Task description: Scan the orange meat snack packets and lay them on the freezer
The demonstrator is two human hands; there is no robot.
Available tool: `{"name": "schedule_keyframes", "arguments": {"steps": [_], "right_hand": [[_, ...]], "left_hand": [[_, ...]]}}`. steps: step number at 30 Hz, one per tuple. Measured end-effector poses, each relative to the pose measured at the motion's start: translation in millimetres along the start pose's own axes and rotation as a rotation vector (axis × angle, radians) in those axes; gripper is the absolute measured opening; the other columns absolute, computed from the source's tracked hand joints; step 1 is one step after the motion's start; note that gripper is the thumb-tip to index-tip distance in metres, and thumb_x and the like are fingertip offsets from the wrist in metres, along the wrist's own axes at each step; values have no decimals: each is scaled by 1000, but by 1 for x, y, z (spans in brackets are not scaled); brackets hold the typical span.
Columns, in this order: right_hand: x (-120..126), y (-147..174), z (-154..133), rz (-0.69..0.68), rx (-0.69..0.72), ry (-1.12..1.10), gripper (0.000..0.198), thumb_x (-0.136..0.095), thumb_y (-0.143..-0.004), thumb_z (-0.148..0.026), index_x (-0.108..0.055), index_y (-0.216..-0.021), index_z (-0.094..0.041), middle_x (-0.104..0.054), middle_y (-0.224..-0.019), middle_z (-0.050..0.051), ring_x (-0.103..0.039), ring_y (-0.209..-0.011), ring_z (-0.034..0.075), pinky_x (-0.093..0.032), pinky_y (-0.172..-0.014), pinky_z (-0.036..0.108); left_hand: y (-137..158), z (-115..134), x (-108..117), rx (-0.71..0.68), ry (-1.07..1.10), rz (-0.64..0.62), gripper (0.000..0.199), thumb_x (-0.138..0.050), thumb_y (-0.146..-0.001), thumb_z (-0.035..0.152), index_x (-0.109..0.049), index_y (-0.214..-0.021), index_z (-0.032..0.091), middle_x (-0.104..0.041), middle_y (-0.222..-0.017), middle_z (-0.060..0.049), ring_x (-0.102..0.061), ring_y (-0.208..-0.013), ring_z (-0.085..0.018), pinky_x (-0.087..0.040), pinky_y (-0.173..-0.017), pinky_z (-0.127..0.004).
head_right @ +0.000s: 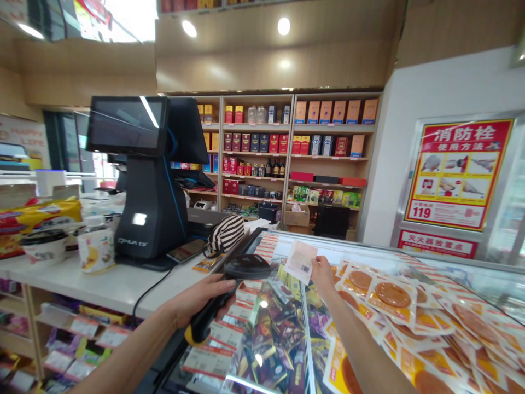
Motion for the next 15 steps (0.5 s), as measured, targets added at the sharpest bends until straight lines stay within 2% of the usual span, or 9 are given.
{"name": "schedule_keyframes", "arguments": {"steps": [3, 6, 11, 15], "right_hand": [[0, 2, -7, 56, -24, 123, 31, -25, -79, -26, -47, -98, -16, -61, -76, 11, -58, -69, 21, -38, -55, 29], [-12, 9, -22, 49, 15, 223, 31, -20, -82, -23, -44, -97, -13, -61, -74, 13, -57, -70, 23, -35, -57, 29], [-50, 33, -59, -86, 198, 304, 28, -19, -83, -19, -45, -93, -14, -61, -68, 11, -59, -65, 21, -34, -55, 27], [-77, 63, -88, -229, 412, 306, 23, -30, -82, -21, -45, -98, -18, -63, -77, 7, -59, -73, 18, -37, -59, 25]], "left_hand": [[-5, -2, 14, 5, -3, 132, 30, -54, -65, 43, -48, -69, 14, -47, -48, 4, -41, -38, -5, -30, -38, -17], [-8, -6, 33, 21, 12, 270, 32, -54, -64, 45, -47, -70, 15, -47, -50, 4, -41, -39, -5, -30, -38, -17], [-1, -11, 61, 0, 27, 429, 34, -54, -64, 47, -47, -72, 15, -47, -50, 5, -43, -41, -6, -33, -39, -17], [18, -14, 81, -4, 25, 516, 34, -55, -64, 46, -48, -72, 14, -48, -51, 4, -43, -41, -5, -34, -39, -16]]}}
Point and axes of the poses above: each hand's wrist, its own y-axis away from the middle knuckle, its own x-axis out of the back of the hand, z = x × y, the point moved 1 cm from there along -y, towards the middle knuckle
